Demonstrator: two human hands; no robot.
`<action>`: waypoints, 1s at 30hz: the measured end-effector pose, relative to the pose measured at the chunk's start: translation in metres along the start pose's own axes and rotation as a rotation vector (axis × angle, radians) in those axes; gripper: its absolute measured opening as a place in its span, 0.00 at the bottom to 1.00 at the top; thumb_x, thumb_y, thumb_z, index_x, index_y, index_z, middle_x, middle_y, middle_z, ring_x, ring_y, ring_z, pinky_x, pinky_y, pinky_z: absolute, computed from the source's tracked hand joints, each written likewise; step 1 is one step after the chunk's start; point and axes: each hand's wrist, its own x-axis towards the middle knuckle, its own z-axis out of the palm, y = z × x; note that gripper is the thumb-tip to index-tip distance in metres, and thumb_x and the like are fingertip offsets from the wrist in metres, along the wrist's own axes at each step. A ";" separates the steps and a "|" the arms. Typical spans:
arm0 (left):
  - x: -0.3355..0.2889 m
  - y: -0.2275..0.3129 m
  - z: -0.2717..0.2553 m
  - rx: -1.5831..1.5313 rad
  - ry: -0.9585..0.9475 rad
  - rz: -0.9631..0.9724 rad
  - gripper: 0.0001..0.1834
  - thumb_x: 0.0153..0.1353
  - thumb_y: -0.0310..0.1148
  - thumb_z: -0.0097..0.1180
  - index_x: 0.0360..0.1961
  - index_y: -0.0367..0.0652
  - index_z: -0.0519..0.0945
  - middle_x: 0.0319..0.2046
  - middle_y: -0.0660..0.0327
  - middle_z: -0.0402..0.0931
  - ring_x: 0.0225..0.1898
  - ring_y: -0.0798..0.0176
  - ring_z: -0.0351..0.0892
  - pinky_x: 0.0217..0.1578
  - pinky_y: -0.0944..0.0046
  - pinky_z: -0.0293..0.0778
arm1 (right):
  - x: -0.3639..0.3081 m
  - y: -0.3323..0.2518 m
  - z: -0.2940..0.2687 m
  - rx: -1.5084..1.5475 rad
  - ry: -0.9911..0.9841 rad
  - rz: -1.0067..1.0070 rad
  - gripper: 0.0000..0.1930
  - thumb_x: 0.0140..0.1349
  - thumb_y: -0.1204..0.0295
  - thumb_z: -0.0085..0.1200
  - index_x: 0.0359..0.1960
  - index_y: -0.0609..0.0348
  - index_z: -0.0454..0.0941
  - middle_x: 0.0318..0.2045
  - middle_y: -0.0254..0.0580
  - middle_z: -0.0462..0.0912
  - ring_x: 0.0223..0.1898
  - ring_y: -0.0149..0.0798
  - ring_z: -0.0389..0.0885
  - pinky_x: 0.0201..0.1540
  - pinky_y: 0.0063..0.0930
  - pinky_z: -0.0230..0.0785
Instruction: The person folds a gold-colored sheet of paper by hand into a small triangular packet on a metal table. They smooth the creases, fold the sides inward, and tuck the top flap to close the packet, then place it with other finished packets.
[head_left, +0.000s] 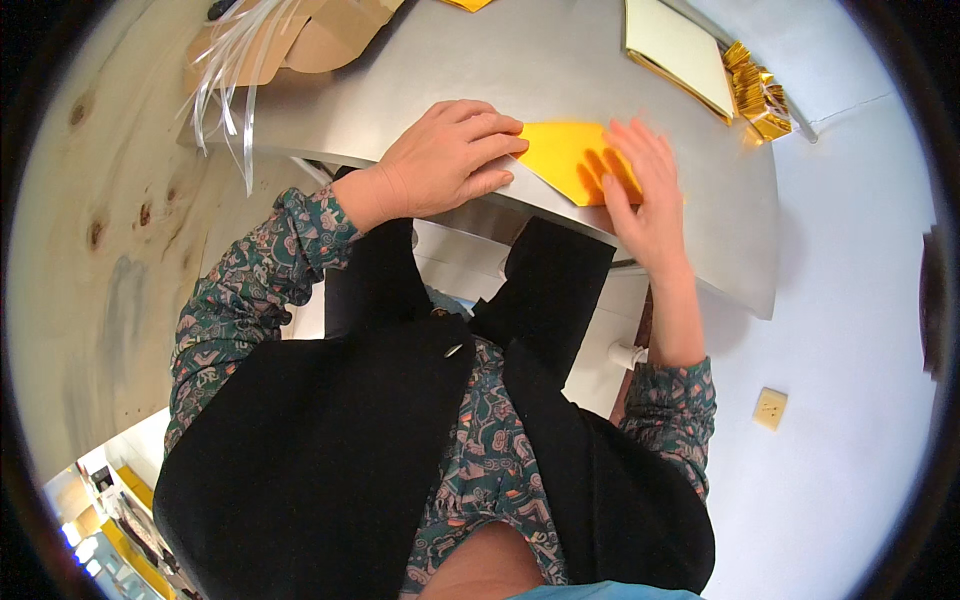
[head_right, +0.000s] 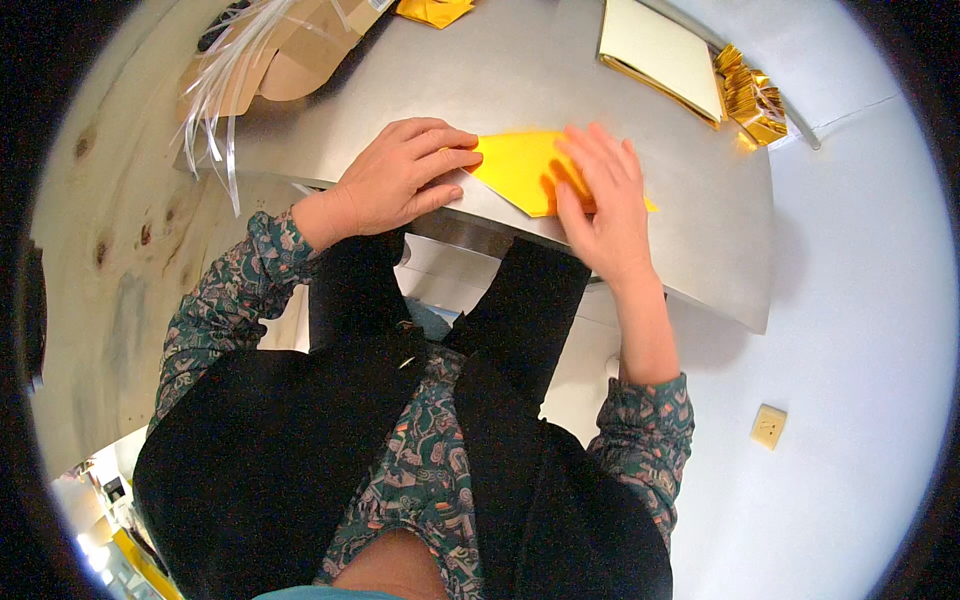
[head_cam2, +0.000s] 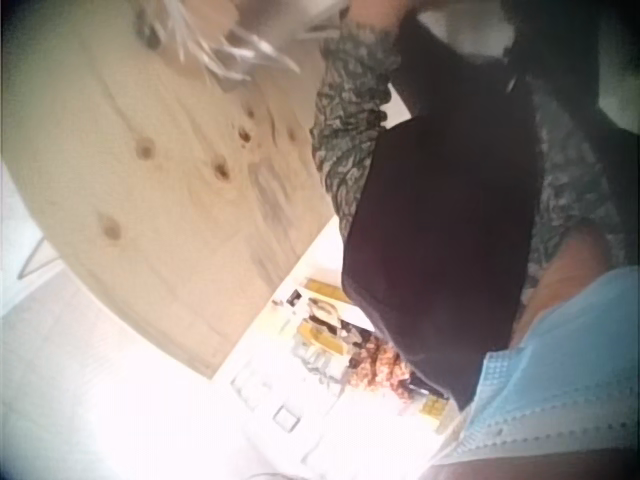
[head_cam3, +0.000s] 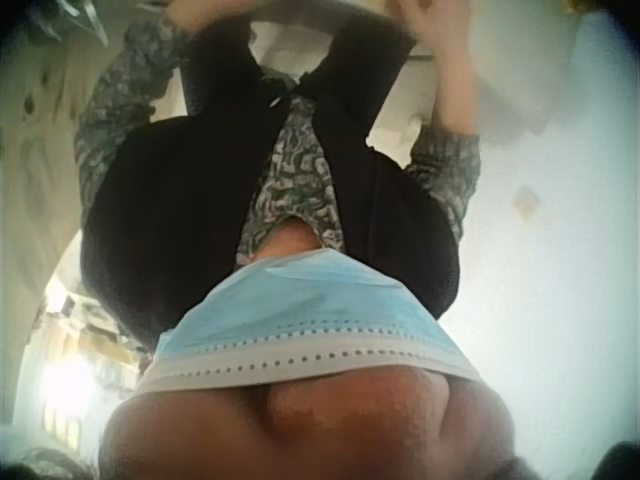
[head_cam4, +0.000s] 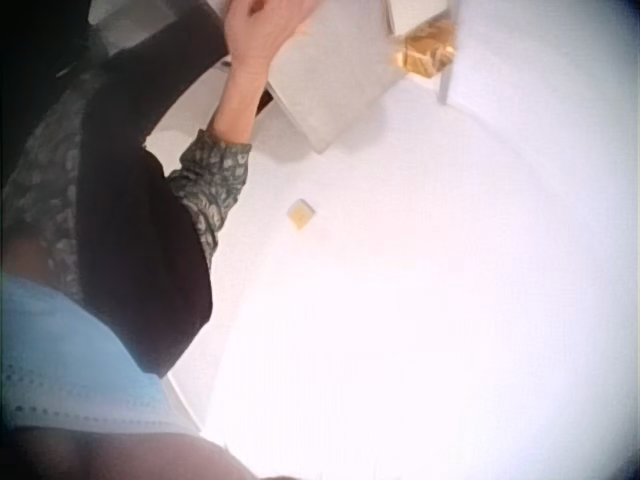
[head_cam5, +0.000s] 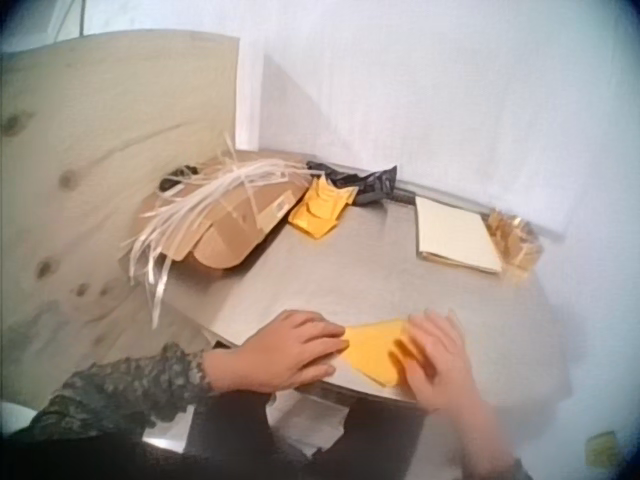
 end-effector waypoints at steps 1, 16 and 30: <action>0.000 0.001 0.000 0.006 0.004 -0.004 0.22 0.71 0.45 0.57 0.61 0.47 0.80 0.65 0.61 0.75 0.67 0.53 0.69 0.69 0.51 0.63 | -0.006 -0.002 -0.006 0.010 -0.029 -0.035 0.20 0.63 0.71 0.59 0.58 0.53 0.81 0.63 0.45 0.79 0.70 0.51 0.70 0.77 0.57 0.47; -0.009 0.027 0.002 -0.109 0.111 0.023 0.24 0.64 0.41 0.63 0.57 0.39 0.80 0.58 0.55 0.77 0.60 0.49 0.72 0.63 0.52 0.69 | 0.004 0.005 -0.027 -0.098 -0.016 -0.127 0.08 0.67 0.72 0.58 0.46 0.52 0.85 0.57 0.38 0.84 0.67 0.49 0.73 0.76 0.58 0.50; -0.004 0.072 0.012 -0.154 0.185 -0.004 0.26 0.62 0.43 0.65 0.56 0.39 0.79 0.57 0.53 0.76 0.64 0.50 0.70 0.63 0.51 0.67 | 0.049 0.026 0.021 -0.172 -0.006 -0.015 0.18 0.68 0.62 0.57 0.57 0.52 0.81 0.62 0.43 0.79 0.69 0.50 0.69 0.76 0.58 0.46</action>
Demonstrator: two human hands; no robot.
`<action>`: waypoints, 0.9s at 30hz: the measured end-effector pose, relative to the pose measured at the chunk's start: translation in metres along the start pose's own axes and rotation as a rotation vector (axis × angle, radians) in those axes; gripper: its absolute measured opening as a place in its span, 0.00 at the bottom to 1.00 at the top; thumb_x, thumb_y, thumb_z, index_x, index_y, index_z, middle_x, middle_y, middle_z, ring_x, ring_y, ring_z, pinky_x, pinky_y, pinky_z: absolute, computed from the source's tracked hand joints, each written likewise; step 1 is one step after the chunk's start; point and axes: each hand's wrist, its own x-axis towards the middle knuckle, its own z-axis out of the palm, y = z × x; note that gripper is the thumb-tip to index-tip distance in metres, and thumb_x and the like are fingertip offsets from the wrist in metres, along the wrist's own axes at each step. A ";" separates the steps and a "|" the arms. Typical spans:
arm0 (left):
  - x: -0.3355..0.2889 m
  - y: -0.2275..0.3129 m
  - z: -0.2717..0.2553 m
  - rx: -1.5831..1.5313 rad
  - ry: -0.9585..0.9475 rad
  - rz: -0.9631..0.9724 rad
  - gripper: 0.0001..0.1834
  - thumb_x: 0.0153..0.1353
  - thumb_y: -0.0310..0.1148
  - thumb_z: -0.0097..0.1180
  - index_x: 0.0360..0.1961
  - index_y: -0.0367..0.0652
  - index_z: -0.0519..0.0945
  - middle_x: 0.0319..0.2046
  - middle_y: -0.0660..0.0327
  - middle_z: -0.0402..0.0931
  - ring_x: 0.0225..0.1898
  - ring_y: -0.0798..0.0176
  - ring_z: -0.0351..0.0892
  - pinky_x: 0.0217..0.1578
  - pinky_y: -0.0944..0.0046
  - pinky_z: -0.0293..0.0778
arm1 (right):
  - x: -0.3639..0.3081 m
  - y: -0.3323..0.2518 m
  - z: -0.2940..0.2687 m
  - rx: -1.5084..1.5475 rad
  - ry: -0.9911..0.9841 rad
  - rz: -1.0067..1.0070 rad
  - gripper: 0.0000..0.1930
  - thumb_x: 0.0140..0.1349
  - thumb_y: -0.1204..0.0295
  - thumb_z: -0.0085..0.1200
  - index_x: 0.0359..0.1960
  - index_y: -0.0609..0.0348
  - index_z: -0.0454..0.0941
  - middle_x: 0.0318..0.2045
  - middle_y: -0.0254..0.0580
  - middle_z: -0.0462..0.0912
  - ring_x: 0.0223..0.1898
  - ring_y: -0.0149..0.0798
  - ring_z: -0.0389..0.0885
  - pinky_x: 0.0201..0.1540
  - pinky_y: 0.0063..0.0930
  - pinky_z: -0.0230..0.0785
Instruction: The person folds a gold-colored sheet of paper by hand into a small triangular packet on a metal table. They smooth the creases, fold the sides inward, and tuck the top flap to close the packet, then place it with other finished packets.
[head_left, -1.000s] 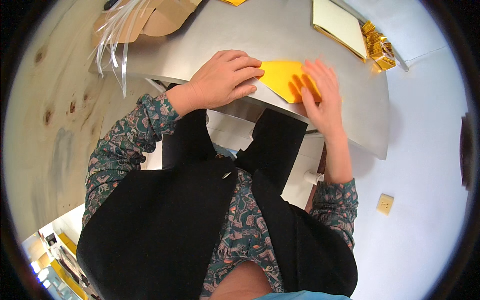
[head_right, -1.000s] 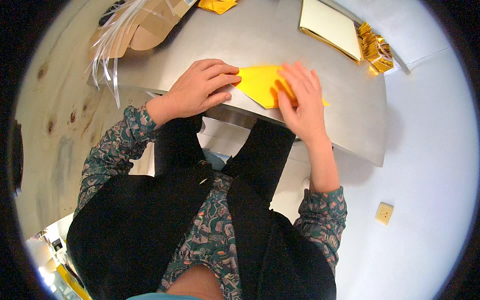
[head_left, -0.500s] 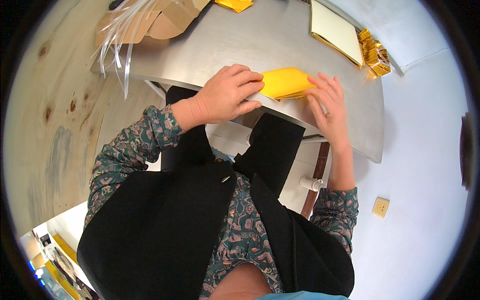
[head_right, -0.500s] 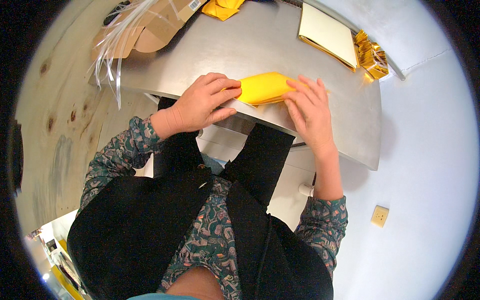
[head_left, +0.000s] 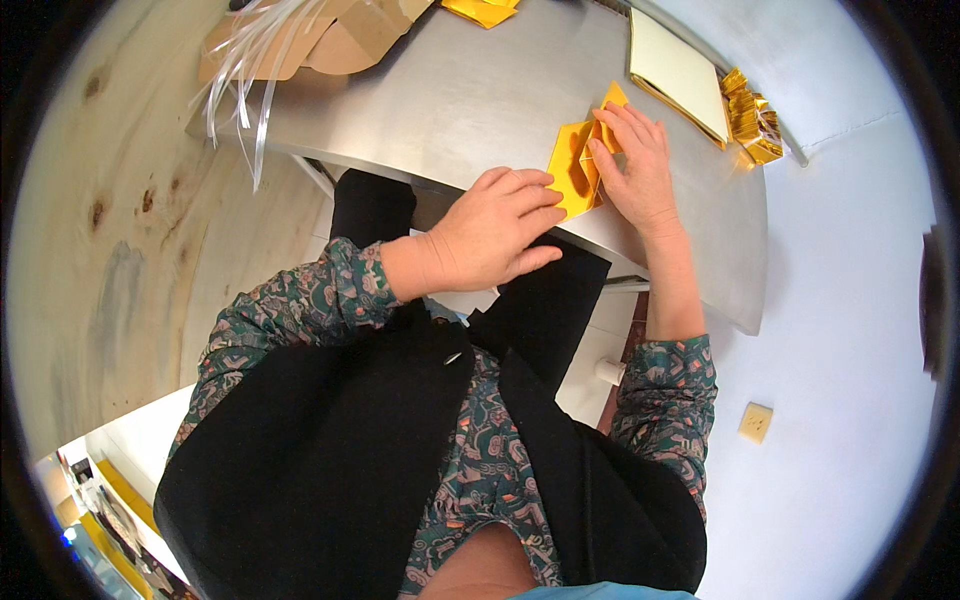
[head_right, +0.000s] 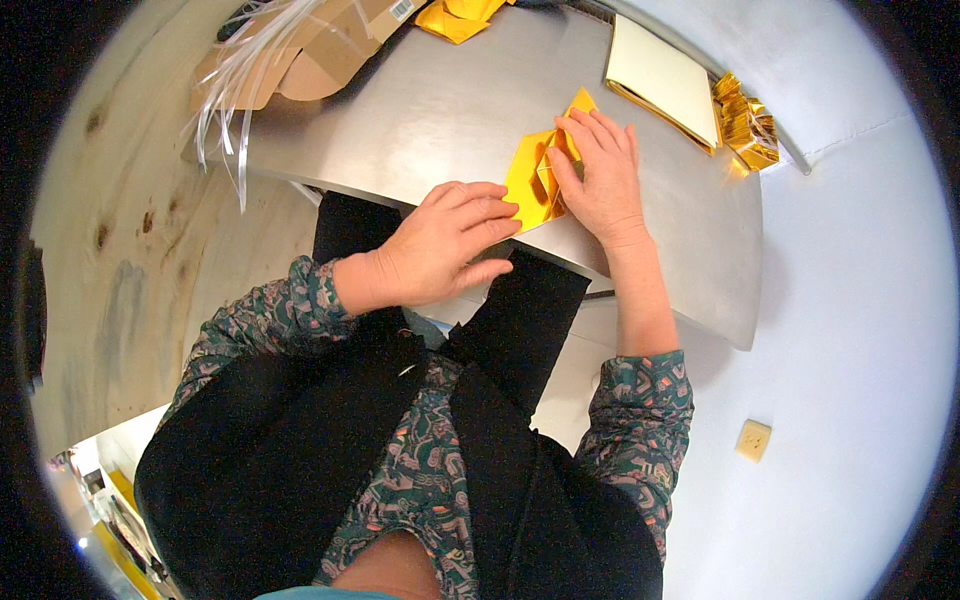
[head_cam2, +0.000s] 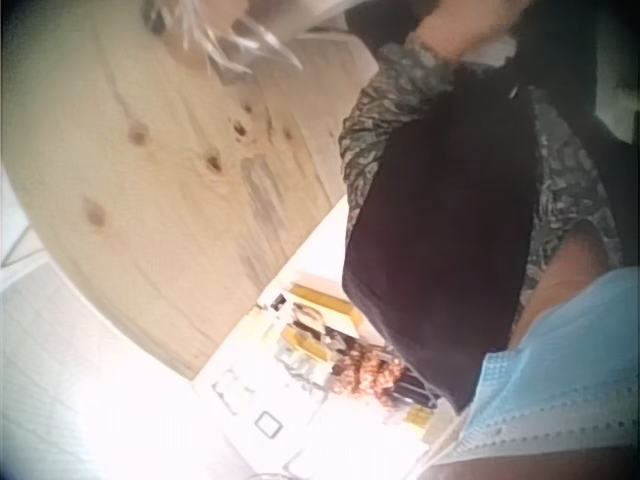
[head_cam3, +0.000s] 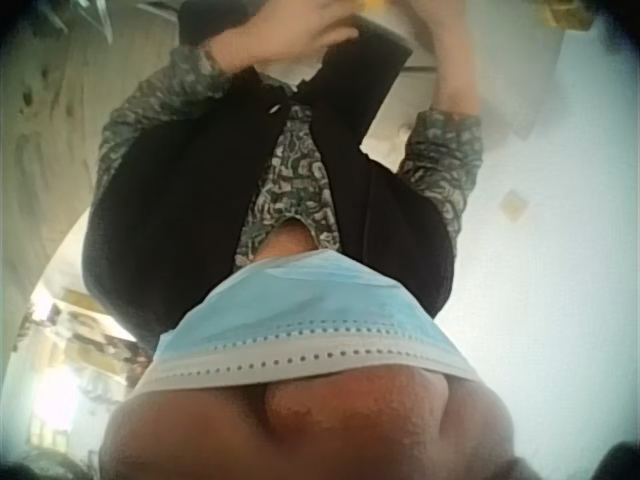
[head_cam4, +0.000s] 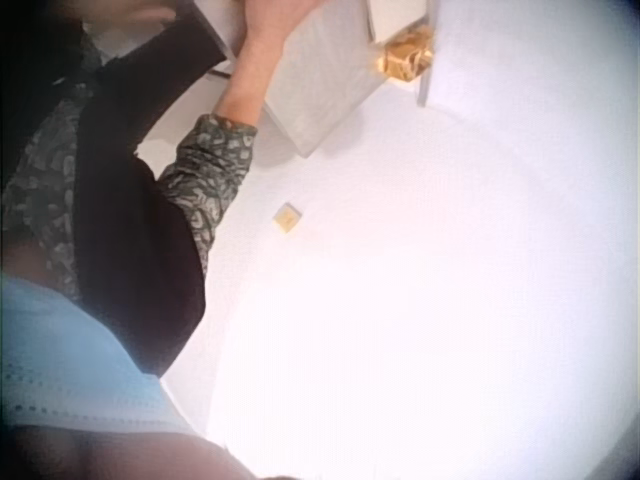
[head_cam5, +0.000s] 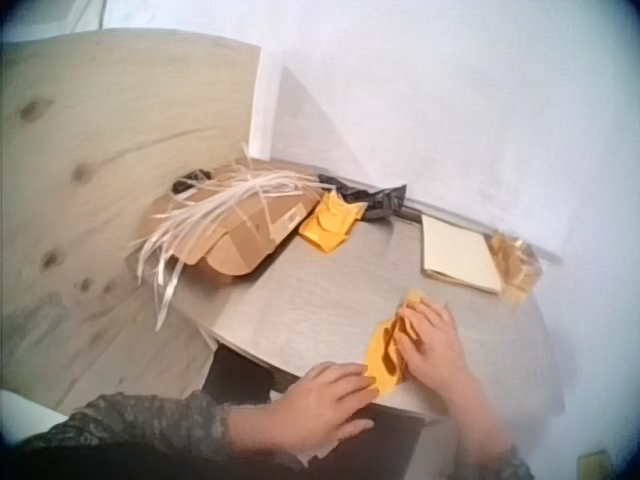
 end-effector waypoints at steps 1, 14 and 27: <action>0.001 -0.005 0.000 -0.025 0.009 -0.016 0.25 0.63 0.43 0.65 0.57 0.40 0.79 0.59 0.54 0.76 0.65 0.50 0.70 0.64 0.51 0.66 | 0.001 0.000 0.001 0.011 0.005 0.004 0.19 0.68 0.61 0.57 0.57 0.52 0.81 0.62 0.43 0.80 0.69 0.51 0.69 0.76 0.58 0.46; 0.002 -0.019 0.007 0.025 0.029 -0.067 0.21 0.64 0.42 0.64 0.55 0.44 0.82 0.59 0.61 0.80 0.65 0.54 0.73 0.65 0.49 0.66 | 0.005 -0.004 0.016 0.077 -0.004 0.035 0.20 0.66 0.58 0.59 0.55 0.55 0.82 0.60 0.46 0.81 0.68 0.51 0.70 0.75 0.58 0.47; -0.006 -0.025 0.006 -0.017 0.076 -0.076 0.24 0.63 0.47 0.66 0.55 0.45 0.82 0.59 0.61 0.80 0.65 0.54 0.73 0.65 0.48 0.66 | 0.011 -0.013 0.025 0.095 -0.042 0.074 0.21 0.66 0.58 0.59 0.54 0.58 0.82 0.60 0.48 0.82 0.67 0.52 0.71 0.73 0.51 0.53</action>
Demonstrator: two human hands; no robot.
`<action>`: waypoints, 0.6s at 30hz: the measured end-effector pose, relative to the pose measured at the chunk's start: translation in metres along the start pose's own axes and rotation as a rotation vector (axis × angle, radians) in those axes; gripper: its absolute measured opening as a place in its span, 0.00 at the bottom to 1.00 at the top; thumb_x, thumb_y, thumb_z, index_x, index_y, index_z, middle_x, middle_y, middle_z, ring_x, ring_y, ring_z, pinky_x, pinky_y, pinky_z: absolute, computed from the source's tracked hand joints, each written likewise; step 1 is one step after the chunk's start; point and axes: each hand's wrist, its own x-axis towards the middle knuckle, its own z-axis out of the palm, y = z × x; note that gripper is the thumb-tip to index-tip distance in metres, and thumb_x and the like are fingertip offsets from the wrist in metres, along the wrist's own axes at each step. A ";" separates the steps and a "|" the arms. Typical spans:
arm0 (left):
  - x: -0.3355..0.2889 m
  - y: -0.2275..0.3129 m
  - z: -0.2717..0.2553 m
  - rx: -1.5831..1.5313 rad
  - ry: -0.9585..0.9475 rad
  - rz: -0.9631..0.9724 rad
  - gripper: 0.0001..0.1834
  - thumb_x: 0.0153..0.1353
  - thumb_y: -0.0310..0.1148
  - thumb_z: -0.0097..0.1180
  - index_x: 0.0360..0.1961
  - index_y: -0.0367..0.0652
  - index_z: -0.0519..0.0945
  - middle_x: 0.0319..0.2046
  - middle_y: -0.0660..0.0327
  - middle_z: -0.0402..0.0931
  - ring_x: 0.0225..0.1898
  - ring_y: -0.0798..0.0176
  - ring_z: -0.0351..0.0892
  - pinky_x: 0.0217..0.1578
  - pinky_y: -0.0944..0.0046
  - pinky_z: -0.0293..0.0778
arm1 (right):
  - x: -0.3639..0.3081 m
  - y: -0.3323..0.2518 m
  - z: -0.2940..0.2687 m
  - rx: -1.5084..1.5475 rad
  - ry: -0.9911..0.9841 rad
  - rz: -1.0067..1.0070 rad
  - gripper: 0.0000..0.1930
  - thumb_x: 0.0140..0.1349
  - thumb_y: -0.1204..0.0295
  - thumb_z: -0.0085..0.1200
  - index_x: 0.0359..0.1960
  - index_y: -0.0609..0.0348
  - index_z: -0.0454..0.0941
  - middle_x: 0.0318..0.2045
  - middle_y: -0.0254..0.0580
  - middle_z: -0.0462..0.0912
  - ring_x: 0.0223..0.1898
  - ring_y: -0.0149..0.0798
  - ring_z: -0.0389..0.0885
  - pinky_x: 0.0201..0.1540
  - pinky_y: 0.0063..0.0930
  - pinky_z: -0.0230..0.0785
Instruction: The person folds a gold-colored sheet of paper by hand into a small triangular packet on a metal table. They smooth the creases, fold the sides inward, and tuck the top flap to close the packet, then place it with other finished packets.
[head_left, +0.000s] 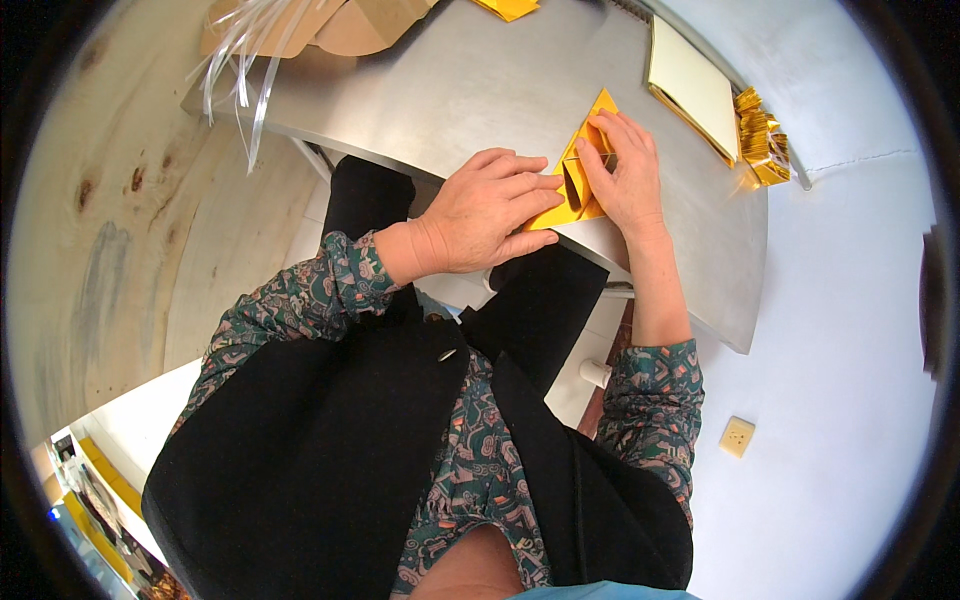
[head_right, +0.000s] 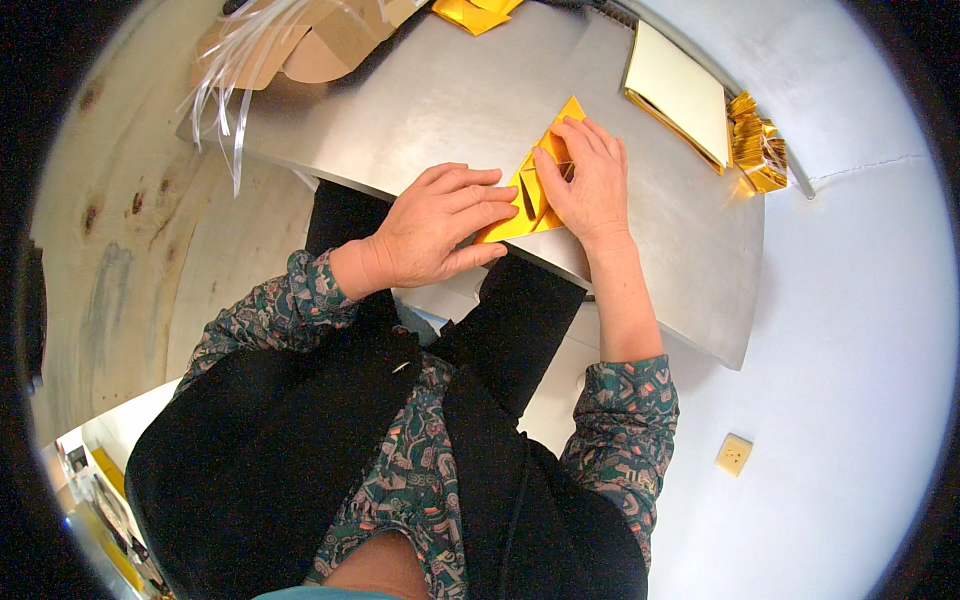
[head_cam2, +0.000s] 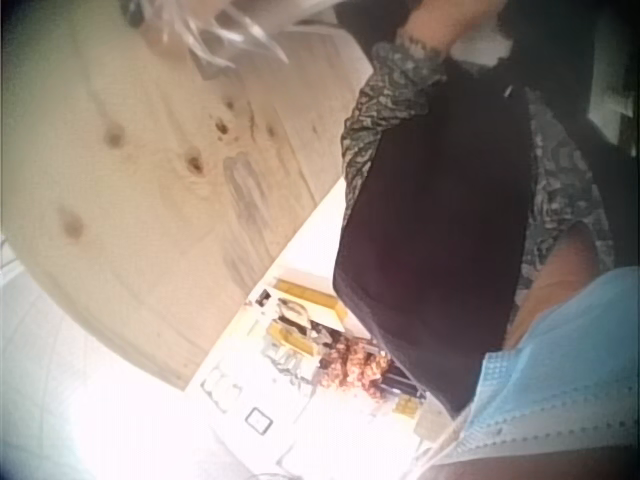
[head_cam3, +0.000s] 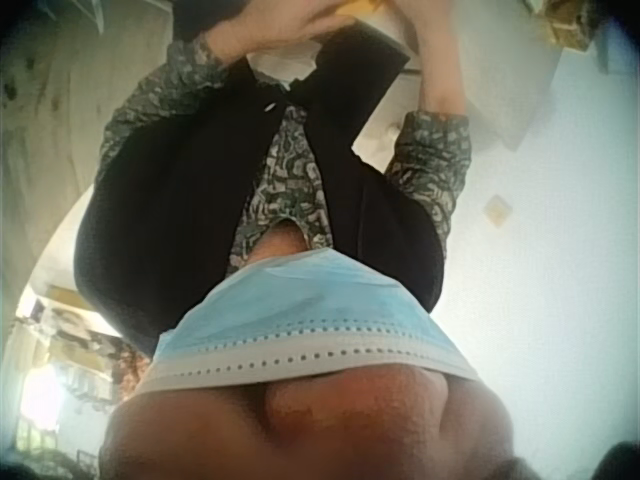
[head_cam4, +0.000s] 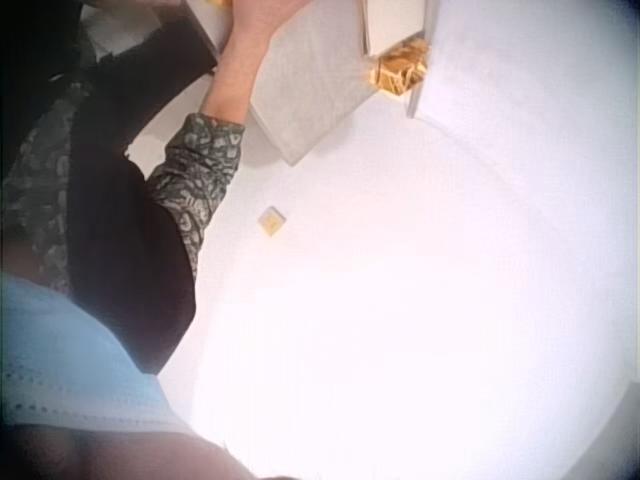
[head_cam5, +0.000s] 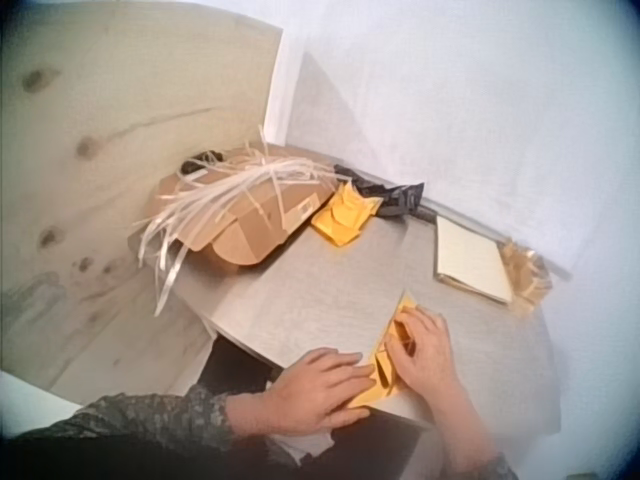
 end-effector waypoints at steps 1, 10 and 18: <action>0.000 0.000 0.000 -0.001 0.002 0.000 0.24 0.63 0.47 0.66 0.55 0.45 0.82 0.59 0.61 0.80 0.65 0.54 0.73 0.65 0.48 0.66 | 0.000 0.000 0.001 -0.004 0.001 0.005 0.21 0.65 0.58 0.60 0.54 0.58 0.82 0.59 0.48 0.82 0.67 0.52 0.71 0.73 0.50 0.54; 0.000 0.000 0.000 -0.005 0.020 0.003 0.24 0.63 0.47 0.65 0.55 0.45 0.82 0.59 0.60 0.80 0.65 0.54 0.74 0.66 0.48 0.66 | 0.001 0.001 0.003 0.029 0.004 -0.008 0.20 0.64 0.60 0.62 0.53 0.60 0.83 0.58 0.49 0.83 0.65 0.52 0.73 0.70 0.44 0.58; -0.001 0.000 0.003 0.010 0.041 0.018 0.24 0.65 0.49 0.64 0.53 0.43 0.82 0.56 0.59 0.81 0.63 0.53 0.74 0.66 0.49 0.66 | 0.001 0.001 0.003 0.013 -0.006 -0.014 0.20 0.64 0.60 0.62 0.53 0.59 0.83 0.57 0.48 0.83 0.65 0.50 0.73 0.70 0.44 0.58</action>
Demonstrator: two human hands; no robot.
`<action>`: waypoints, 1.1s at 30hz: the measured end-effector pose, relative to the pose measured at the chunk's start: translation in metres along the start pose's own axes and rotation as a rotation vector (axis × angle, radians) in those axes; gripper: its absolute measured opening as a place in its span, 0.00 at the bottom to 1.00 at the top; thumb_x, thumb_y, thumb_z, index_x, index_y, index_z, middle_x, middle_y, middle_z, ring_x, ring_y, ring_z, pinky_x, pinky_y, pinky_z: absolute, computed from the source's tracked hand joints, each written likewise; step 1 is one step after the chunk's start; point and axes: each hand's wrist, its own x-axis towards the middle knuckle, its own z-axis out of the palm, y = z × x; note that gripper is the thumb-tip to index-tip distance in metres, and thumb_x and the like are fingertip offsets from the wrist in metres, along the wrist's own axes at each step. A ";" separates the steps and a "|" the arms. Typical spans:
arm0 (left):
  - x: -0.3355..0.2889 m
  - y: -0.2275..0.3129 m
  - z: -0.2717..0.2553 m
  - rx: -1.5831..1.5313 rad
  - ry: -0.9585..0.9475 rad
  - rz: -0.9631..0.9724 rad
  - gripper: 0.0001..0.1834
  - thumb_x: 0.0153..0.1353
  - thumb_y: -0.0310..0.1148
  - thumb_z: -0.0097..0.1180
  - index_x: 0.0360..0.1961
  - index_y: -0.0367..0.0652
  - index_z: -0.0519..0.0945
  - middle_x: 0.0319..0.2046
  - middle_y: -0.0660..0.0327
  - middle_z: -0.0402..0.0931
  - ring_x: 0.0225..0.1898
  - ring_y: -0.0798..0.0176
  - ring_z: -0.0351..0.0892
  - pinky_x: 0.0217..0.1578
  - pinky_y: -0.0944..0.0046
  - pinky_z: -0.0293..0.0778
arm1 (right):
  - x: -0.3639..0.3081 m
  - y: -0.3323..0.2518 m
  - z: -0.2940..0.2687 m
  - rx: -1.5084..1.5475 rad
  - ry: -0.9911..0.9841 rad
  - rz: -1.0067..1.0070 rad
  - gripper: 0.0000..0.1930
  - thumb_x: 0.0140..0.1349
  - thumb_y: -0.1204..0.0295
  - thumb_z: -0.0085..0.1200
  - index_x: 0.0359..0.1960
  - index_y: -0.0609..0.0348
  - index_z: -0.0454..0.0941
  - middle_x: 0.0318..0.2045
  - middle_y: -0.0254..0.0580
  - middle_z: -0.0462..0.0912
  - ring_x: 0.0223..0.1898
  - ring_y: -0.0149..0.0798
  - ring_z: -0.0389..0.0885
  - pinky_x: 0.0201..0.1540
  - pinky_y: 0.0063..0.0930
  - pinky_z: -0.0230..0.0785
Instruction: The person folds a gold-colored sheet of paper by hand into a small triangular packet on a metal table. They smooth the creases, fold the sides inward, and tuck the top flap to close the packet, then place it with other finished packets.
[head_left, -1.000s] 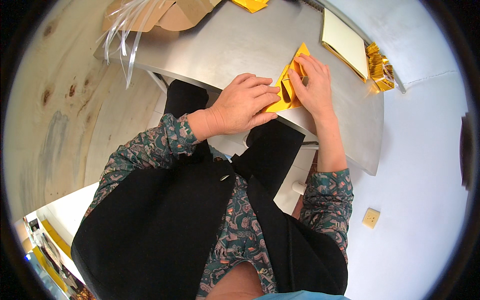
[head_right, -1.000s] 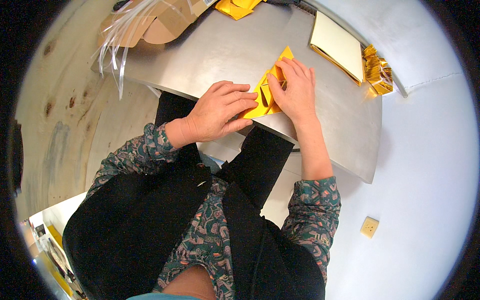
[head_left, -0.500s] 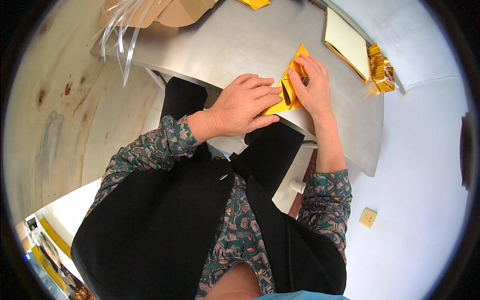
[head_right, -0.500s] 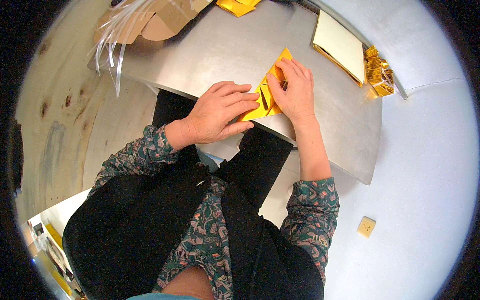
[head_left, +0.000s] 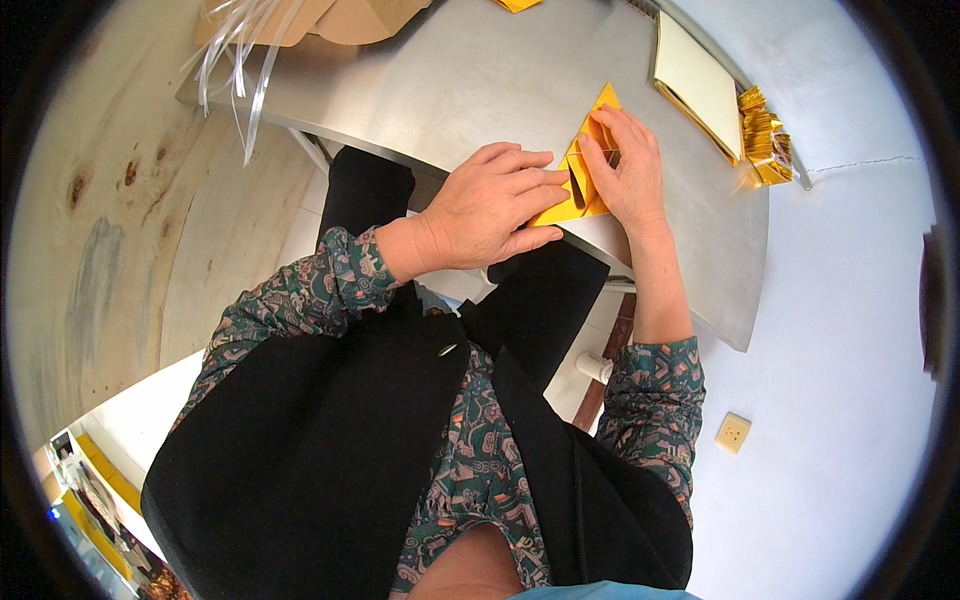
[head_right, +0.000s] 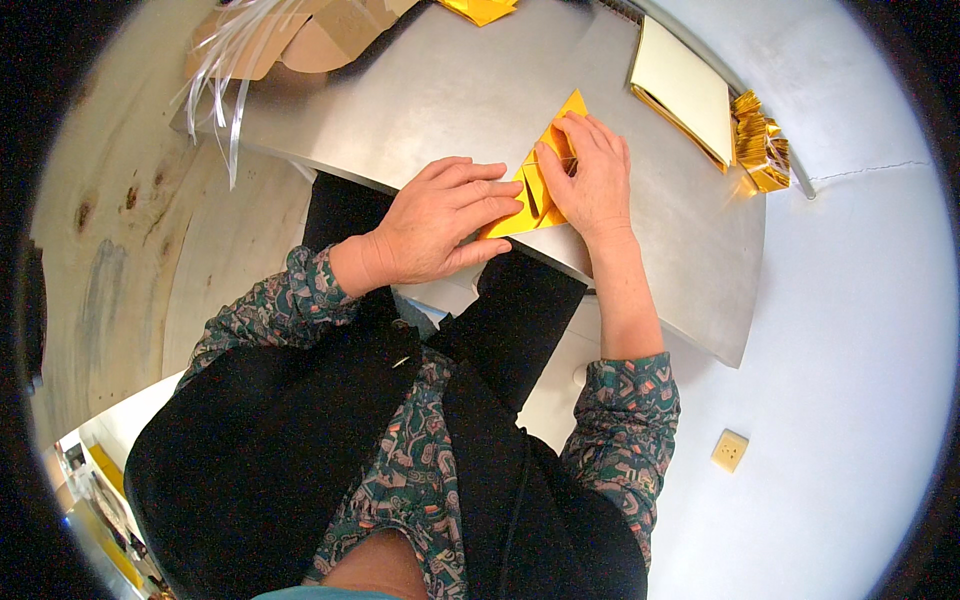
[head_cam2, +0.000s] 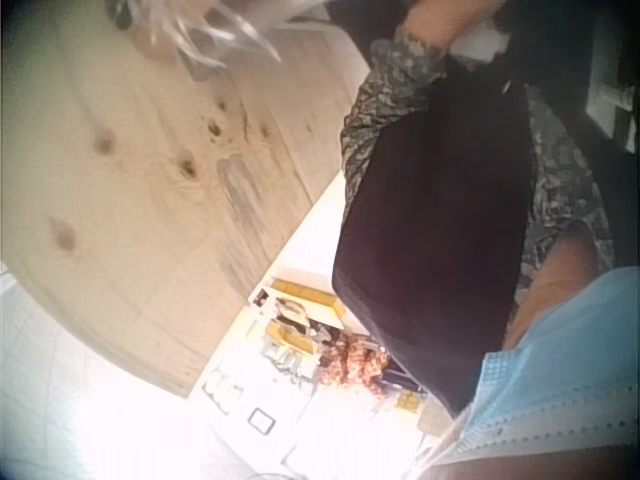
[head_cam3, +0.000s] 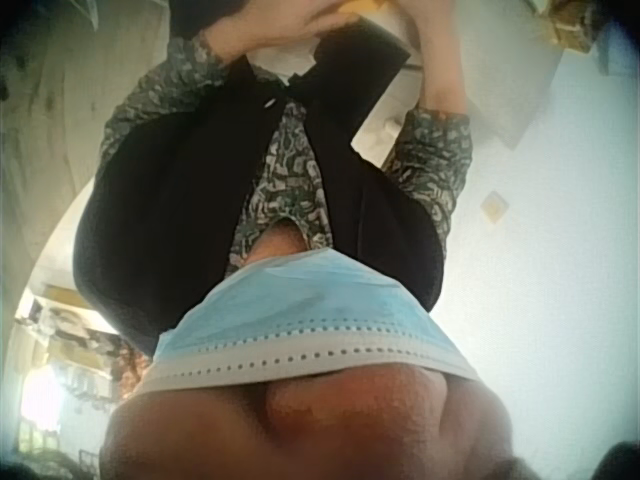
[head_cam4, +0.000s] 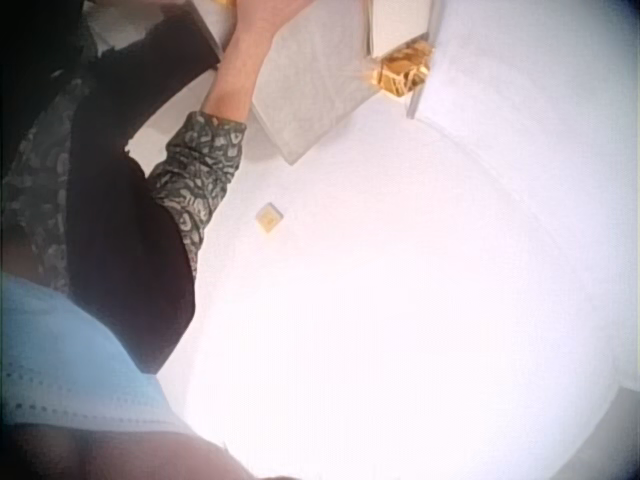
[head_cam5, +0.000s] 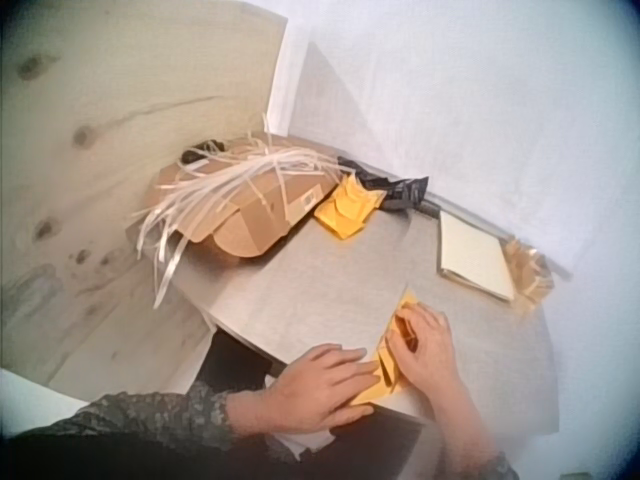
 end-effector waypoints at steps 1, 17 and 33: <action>0.000 0.000 0.000 -0.005 0.009 0.002 0.24 0.65 0.49 0.64 0.53 0.43 0.82 0.56 0.60 0.81 0.63 0.53 0.74 0.66 0.49 0.66 | 0.000 0.000 0.000 0.000 -0.003 0.000 0.20 0.64 0.60 0.62 0.53 0.59 0.82 0.57 0.48 0.83 0.65 0.50 0.74 0.70 0.44 0.58; 0.000 0.000 0.000 -0.009 -0.002 -0.006 0.24 0.64 0.47 0.65 0.54 0.43 0.82 0.57 0.60 0.81 0.64 0.53 0.74 0.67 0.48 0.65 | -0.001 0.002 -0.002 0.017 -0.078 0.081 0.23 0.66 0.56 0.60 0.57 0.55 0.81 0.62 0.44 0.80 0.67 0.48 0.71 0.75 0.52 0.50; 0.000 0.001 0.001 -0.027 0.007 -0.015 0.24 0.63 0.47 0.65 0.54 0.43 0.82 0.57 0.60 0.81 0.64 0.53 0.74 0.67 0.48 0.65 | -0.002 0.004 -0.001 0.034 -0.048 0.078 0.21 0.65 0.56 0.60 0.55 0.54 0.81 0.60 0.44 0.82 0.67 0.49 0.72 0.74 0.55 0.50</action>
